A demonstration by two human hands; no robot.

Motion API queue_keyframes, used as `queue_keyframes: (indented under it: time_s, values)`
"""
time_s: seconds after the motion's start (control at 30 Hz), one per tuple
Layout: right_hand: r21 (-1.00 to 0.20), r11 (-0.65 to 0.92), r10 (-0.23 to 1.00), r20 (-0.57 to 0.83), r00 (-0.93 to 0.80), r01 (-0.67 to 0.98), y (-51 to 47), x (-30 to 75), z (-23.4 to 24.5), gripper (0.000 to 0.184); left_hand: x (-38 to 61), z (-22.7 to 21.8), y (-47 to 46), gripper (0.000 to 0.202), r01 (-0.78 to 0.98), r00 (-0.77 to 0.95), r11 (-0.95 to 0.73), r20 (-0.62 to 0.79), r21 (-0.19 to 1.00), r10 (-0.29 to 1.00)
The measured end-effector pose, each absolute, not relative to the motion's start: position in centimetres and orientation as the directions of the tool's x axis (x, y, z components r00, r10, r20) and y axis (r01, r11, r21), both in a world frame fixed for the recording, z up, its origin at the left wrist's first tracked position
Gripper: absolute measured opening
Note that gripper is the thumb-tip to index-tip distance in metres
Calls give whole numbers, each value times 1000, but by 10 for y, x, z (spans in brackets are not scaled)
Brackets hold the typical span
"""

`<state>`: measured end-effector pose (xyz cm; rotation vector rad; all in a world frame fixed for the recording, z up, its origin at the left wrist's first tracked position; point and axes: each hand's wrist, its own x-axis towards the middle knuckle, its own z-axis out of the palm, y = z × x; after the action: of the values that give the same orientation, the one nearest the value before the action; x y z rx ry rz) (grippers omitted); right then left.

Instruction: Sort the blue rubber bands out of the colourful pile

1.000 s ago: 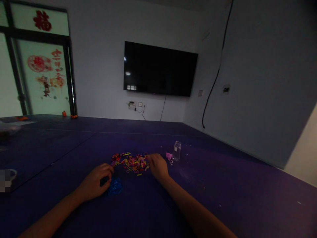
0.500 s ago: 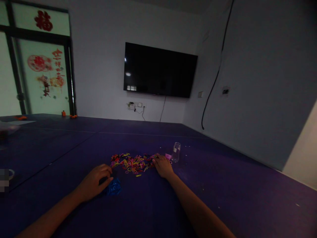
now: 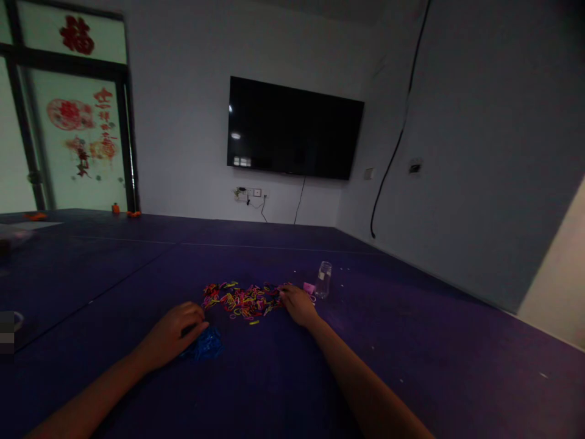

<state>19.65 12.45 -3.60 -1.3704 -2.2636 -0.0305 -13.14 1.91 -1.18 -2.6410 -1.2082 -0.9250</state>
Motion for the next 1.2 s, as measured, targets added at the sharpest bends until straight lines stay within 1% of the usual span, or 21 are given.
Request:
queue_keyframes:
  time_s: [0.07,0.13,0.23,0.37,0.47,0.7,0.97,1.2]
  values:
    - [-242,564,792,432,-433,790,124,196,-34,40,-131,-11,19,34,713,505,-681,554,164,662]
    - [-257,569,782,463,-417,781,123,196,-32,40,-131,-10,18,33,712,507,-681,546,171,667]
    - [-305,500,809,498,-312,810,124,198,-34,40,-130,-11,18,34,710,509,-683,545,173,667]
    - [-354,401,842,506,-188,845,129,203,-39,42,-131,-12,19,33,706,505,-689,565,166,653]
    - [-333,355,866,469,-173,874,134,206,-45,45,-131,-12,20,34,701,507,-692,564,171,652]
    - [-292,290,898,413,-153,911,146,207,-54,42,-129,-10,18,34,702,510,-692,560,166,652]
    - [-243,309,902,382,-202,920,149,205,-52,40,-130,-13,21,33,708,516,-689,553,156,654]
    - [-237,308,907,367,-209,922,147,205,-51,41,-129,-12,19,34,713,508,-683,556,158,659]
